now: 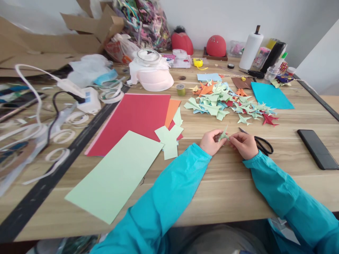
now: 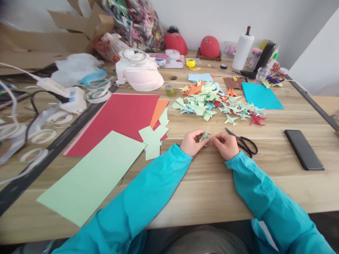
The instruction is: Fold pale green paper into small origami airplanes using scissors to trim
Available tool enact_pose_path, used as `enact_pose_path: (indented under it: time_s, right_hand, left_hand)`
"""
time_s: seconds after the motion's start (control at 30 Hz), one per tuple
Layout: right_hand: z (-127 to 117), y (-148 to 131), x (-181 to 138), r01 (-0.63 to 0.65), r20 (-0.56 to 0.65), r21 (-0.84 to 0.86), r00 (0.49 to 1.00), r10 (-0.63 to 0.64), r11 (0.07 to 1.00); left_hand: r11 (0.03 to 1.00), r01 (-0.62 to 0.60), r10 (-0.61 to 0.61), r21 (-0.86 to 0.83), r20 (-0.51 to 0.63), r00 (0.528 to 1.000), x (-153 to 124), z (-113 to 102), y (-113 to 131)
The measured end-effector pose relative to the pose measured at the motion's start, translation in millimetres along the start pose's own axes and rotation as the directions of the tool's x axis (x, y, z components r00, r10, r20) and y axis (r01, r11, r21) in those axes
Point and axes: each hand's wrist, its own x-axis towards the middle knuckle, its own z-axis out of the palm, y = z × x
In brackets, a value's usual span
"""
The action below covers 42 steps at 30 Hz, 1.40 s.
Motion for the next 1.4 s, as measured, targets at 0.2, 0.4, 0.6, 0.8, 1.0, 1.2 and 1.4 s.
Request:
enact_pose_path:
  time_s: [0.2,0.4,0.6,0.8,1.0,1.2,1.4]
  right_hand:
    - [-1.3,2.0,-0.3,0.096,0.010,-0.101,0.995,-0.096,0.990]
    - [-2.0,2.7,0.2,0.038,0.011,-0.017,0.999,-0.038,0.999]
    - [-1.5,1.5,0.3,0.027,0.009,0.011,1.000,-0.027,1.000]
    - [-1.1,0.9,1.0,0.011,0.032,0.113,0.999,-0.015,0.993]
    - [0.6,-0.9,1.1,0.019,0.042,0.142,0.999,-0.025,0.990]
    - [0.9,-2.8,1.4,-0.005,0.050,0.144,0.999,-0.002,0.990]
    - [1.2,-2.8,1.2,0.007,0.081,0.152,0.997,-0.019,0.988]
  left_hand:
    - [1.000,0.016,-0.016,-0.010,0.002,1.000,0.0,-0.6,0.8]
    - [0.999,0.034,-0.034,-0.015,0.002,0.999,0.5,-1.1,0.2]
    - [0.999,0.043,-0.043,-0.034,-0.001,0.999,1.2,-0.8,0.3]
    - [0.997,0.050,-0.050,-0.064,0.002,0.999,1.4,-1.1,2.3]
    - [0.997,0.049,-0.049,-0.067,-0.003,0.999,1.6,-1.1,1.4]
    - [0.996,0.043,-0.043,-0.074,0.005,0.999,1.3,-1.5,-1.2]
    - [0.996,0.040,-0.040,-0.078,-0.001,0.999,1.6,-1.6,-0.1]
